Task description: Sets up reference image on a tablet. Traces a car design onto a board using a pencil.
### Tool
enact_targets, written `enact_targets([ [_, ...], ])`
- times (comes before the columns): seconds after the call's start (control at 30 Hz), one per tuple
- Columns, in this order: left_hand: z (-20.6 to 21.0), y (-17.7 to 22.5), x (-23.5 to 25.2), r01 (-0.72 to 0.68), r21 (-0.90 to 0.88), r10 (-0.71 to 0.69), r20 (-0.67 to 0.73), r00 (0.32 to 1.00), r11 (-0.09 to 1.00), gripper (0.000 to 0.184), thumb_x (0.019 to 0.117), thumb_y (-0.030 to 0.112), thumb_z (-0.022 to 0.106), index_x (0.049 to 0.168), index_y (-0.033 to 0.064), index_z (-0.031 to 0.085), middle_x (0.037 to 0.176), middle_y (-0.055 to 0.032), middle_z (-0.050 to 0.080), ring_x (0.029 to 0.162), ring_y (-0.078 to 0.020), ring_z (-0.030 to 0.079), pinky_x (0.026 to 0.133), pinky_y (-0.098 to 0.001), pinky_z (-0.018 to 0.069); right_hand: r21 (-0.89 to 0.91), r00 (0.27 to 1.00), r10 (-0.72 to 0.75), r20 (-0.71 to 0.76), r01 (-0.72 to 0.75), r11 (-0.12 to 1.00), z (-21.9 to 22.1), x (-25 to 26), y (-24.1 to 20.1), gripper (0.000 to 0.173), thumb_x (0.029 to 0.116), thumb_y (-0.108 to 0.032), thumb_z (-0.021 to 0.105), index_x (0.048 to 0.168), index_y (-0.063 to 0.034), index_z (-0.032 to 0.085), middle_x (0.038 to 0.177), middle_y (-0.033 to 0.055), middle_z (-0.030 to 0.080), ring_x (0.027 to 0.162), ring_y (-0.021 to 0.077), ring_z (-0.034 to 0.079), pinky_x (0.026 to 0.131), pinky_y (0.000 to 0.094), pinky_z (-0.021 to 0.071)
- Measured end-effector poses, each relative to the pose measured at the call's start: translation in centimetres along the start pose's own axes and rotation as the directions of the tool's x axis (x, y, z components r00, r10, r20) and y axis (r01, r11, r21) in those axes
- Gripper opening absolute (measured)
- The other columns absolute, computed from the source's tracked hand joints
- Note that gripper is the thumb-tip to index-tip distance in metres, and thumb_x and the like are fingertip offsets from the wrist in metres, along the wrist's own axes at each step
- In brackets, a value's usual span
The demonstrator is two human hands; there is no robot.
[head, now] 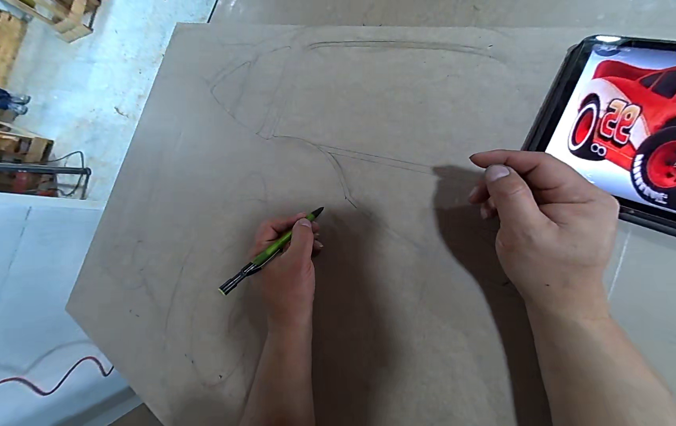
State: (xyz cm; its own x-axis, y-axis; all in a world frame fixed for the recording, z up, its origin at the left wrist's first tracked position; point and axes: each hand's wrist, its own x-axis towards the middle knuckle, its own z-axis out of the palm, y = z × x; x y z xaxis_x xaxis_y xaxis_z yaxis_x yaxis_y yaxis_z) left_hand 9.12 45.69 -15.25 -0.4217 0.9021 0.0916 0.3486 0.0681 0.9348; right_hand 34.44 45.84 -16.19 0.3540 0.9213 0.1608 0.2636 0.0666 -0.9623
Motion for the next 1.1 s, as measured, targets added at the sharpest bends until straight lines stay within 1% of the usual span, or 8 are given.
enact_targets([
  [0.07,-0.15,0.27,-0.22,0.011,0.04,-0.012,0.004,1.0,0.999,0.004,0.0988,0.006,0.066,0.1,0.0059,0.069,0.086,-0.0062,0.075,0.067,-0.0149,0.072,0.059,-0.0262,0.0616,-0.004,1.0,-0.001,0.003,0.001,1.0,0.12,0.04,-0.15,0.023,0.1063,-0.02,0.054,0.117,-0.0119,0.073,0.084,-0.0062,0.07,0.067,0.0027,0.064,0.056,0.0183,0.0531],
  [0.2,-0.11,0.22,-0.31,0.004,0.046,-0.003,-0.006,1.0,0.999,0.004,0.0985,0.007,0.066,0.099,0.0066,0.07,0.086,-0.0061,0.075,0.067,-0.0161,0.073,0.059,-0.0281,0.0629,-0.018,1.0,-0.01,0.003,0.01,1.0,0.12,0.01,-0.22,0.023,0.106,-0.019,0.054,0.117,-0.0113,0.073,0.084,-0.006,0.07,0.067,0.0028,0.063,0.057,0.0184,0.0528],
  [0.37,-0.23,0.42,-0.42,0.031,0.054,-0.031,0.002,1.0,0.998,0.005,0.1002,0.012,0.066,0.1,0.0086,0.069,0.088,-0.0046,0.076,0.068,-0.0152,0.073,0.061,-0.0279,0.0626,0.029,1.0,-0.016,0.017,0.015,0.999,-0.03,0.04,0.01,0.024,0.1061,-0.019,0.053,0.118,-0.0085,0.071,0.086,-0.0042,0.07,0.068,0.0048,0.064,0.06,0.0209,0.0555],
  [0.57,-0.33,0.37,-0.4,0.019,0.073,-0.021,0.023,1.0,0.997,0.006,0.1007,0.015,0.067,0.101,0.01,0.071,0.088,-0.0033,0.075,0.068,-0.0144,0.073,0.061,-0.0271,0.0624,0.043,1.0,-0.013,0.004,0.013,0.999,-0.01,-0.01,-0.05,0.024,0.1068,-0.018,0.052,0.117,-0.0095,0.071,0.085,-0.0045,0.069,0.068,0.0046,0.064,0.059,0.0195,0.0549],
  [0.73,-0.01,-0.17,0.07,-0.002,-0.01,0.002,0.012,1.0,1.0,0.004,0.098,0.005,0.066,0.097,0.0047,0.07,0.084,-0.0053,0.075,0.066,-0.0141,0.072,0.058,-0.0268,0.0624,0.03,1.0,-0.028,0.008,0.027,0.999,0.08,0.02,0.07,0.023,0.1066,-0.019,0.053,0.117,-0.01,0.072,0.085,-0.004,0.069,0.067,0.0055,0.064,0.057,0.0203,0.0545],
  [0.87,-0.1,-0.28,0.02,0.0,-0.015,0.001,0.029,1.0,1.0,0.004,0.0978,0.005,0.066,0.098,0.0051,0.07,0.085,-0.0056,0.075,0.067,-0.0143,0.072,0.059,-0.0274,0.0623,0.019,0.999,-0.046,0.002,0.046,0.999,0.2,0.12,0.19,0.022,0.1056,-0.017,0.053,0.115,-0.0104,0.072,0.083,-0.0058,0.07,0.067,0.0033,0.064,0.058,0.0188,0.054],
  [1.0,-0.14,-0.32,0.0,-0.021,-0.015,0.022,0.05,0.999,1.0,0.004,0.097,0.004,0.067,0.098,0.0046,0.07,0.086,-0.0063,0.076,0.068,-0.0149,0.073,0.06,-0.0277,0.0628,0.014,0.999,-0.044,0.007,0.044,0.999,0.22,0.16,0.19,0.022,0.1057,-0.017,0.053,0.115,-0.0109,0.072,0.083,-0.0056,0.069,0.067,0.0036,0.063,0.058,0.019,0.0536],
  [1.1,-0.3,0.06,-0.43,-0.036,0.042,0.032,0.079,0.996,0.998,0.006,0.0995,0.011,0.067,0.102,0.008,0.072,0.088,-0.0048,0.076,0.068,-0.0144,0.073,0.06,-0.0262,0.0618,0.005,0.999,-0.042,-0.001,0.042,0.999,0.22,0.16,0.16,0.022,0.1054,-0.017,0.053,0.114,-0.0111,0.073,0.083,-0.0061,0.07,0.066,0.0029,0.064,0.057,0.0183,0.0537],
])
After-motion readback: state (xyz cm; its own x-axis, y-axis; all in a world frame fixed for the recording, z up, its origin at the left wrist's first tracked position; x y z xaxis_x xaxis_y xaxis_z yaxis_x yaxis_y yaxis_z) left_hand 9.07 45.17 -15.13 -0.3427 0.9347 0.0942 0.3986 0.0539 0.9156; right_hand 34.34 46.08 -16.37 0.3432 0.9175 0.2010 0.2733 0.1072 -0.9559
